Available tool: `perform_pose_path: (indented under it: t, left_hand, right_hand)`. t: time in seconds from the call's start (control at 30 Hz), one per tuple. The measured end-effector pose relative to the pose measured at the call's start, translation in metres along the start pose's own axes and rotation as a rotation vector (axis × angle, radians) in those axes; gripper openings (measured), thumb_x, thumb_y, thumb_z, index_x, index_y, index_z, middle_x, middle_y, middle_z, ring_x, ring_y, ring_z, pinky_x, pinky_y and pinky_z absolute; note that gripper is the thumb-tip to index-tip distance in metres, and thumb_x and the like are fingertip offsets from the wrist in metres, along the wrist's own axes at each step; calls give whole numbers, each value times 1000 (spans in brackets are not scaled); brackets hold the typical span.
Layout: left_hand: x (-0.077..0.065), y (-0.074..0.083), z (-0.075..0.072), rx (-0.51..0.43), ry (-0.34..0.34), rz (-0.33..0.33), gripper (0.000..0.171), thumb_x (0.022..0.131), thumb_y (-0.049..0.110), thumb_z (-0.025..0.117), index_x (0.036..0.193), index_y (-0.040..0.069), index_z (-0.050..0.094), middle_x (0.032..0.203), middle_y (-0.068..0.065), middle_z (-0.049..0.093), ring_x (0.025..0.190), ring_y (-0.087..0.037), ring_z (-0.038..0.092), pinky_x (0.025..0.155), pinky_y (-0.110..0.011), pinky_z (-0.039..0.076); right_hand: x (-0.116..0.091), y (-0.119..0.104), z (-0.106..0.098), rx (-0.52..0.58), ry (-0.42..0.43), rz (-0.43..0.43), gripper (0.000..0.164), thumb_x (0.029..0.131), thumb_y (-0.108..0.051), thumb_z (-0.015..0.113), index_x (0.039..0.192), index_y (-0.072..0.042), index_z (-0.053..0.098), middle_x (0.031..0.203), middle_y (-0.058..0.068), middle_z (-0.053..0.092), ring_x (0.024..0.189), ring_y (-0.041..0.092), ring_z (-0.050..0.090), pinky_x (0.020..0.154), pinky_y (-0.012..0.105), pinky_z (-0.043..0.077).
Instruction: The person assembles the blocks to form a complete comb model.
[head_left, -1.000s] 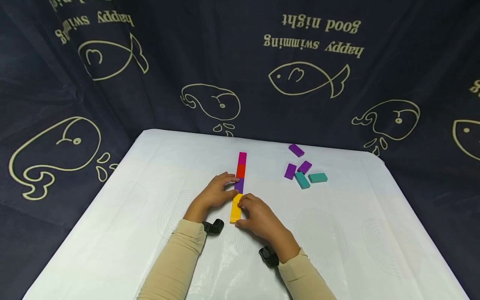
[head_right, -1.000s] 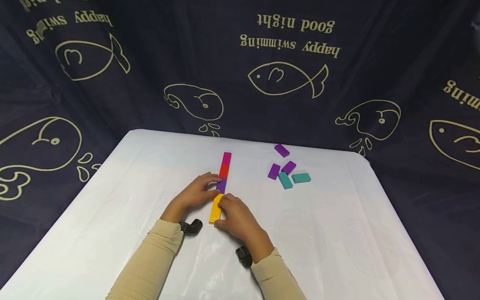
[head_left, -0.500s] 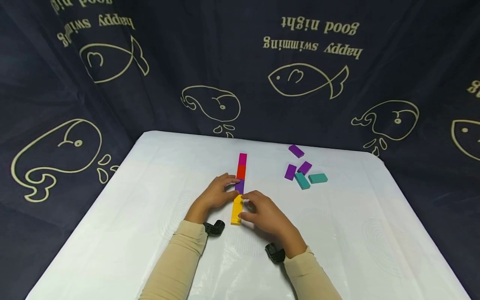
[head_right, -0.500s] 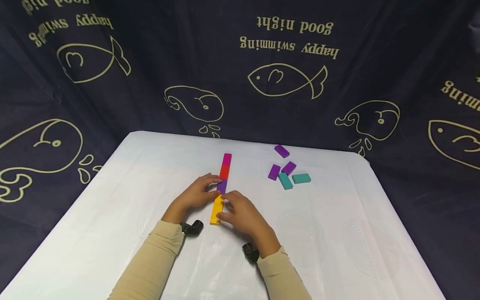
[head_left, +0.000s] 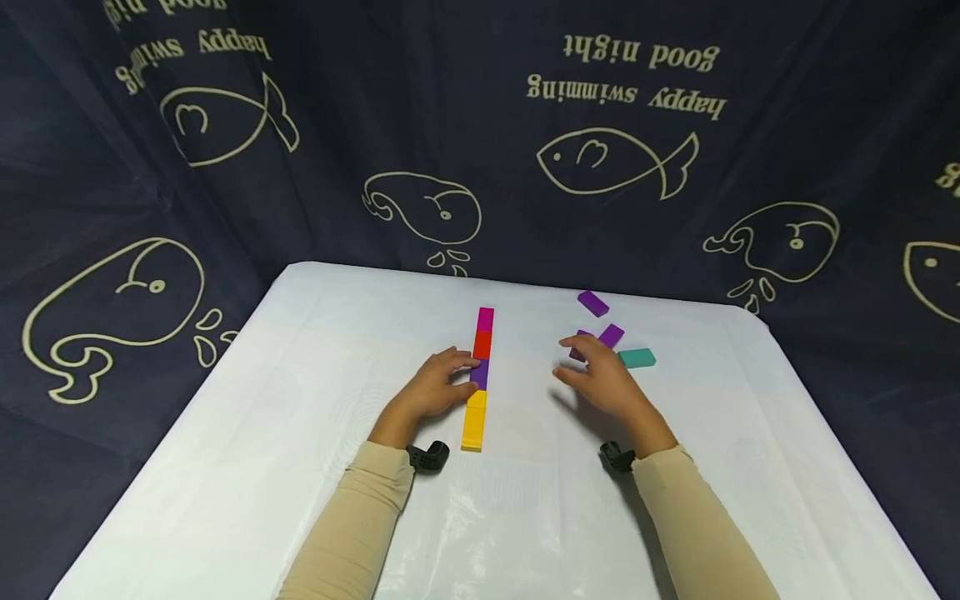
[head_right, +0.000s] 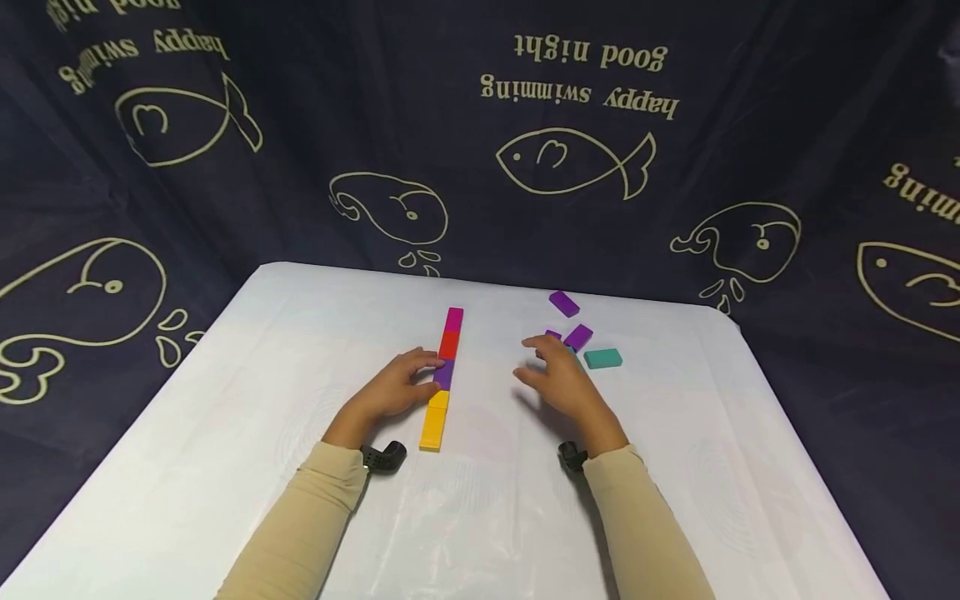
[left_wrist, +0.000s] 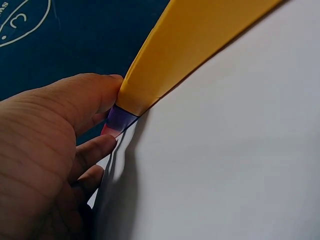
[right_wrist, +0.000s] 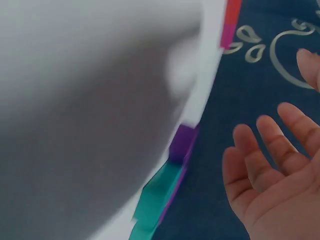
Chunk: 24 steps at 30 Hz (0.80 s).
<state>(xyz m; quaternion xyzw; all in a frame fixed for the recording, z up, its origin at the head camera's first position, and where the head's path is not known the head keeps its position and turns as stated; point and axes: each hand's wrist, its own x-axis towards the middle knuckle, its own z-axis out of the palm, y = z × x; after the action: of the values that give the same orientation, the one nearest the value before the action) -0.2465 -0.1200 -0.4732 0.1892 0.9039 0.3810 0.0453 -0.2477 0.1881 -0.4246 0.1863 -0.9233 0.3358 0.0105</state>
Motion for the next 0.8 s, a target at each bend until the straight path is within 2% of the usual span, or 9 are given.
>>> perform_pose_path:
  t: [0.1, 0.27, 0.4, 0.6, 0.8]
  left_hand:
    - [-1, -1, -1, 0, 2, -2, 44, 92, 22, 68, 134, 12, 62, 147, -11, 49, 146, -35, 27, 118, -54, 18]
    - [0, -1, -1, 2, -1, -24, 44, 92, 22, 68, 135, 14, 62, 148, -9, 48, 146, -34, 27, 118, -54, 20]
    - [2, 0, -1, 1, -1, -26, 43, 92, 22, 68, 134, 15, 63, 148, -8, 48, 146, -33, 27, 118, -54, 20]
    - [2, 2, 1, -18, -6, -45, 43, 92, 24, 68, 135, 17, 63, 148, -6, 48, 146, -32, 26, 118, -54, 20]
    - [-1, 0, 1, -10, 8, -36, 43, 92, 23, 68, 134, 16, 63, 147, -7, 49, 146, -33, 27, 118, -54, 20]
  right_hand:
    - [10, 16, -11, 2, 1, 38, 54, 92, -23, 71, 137, 1, 53, 138, 20, 51, 124, 39, 51, 105, 57, 40]
    - [24, 34, -29, -16, -64, 116, 58, 94, -25, 70, 142, -1, 49, 145, 21, 44, 128, 42, 48, 105, 58, 40]
    - [38, 46, -39, -73, -105, 120, 62, 93, -26, 70, 144, 0, 47, 143, 25, 44, 126, 42, 48, 106, 60, 37]
    - [49, 59, -43, -123, -148, 94, 62, 92, -26, 70, 141, 5, 48, 133, 29, 51, 118, 42, 52, 102, 59, 41]
    - [55, 68, -39, -109, -187, 117, 65, 91, -27, 72, 142, 5, 48, 137, 28, 50, 119, 41, 52, 103, 59, 41]
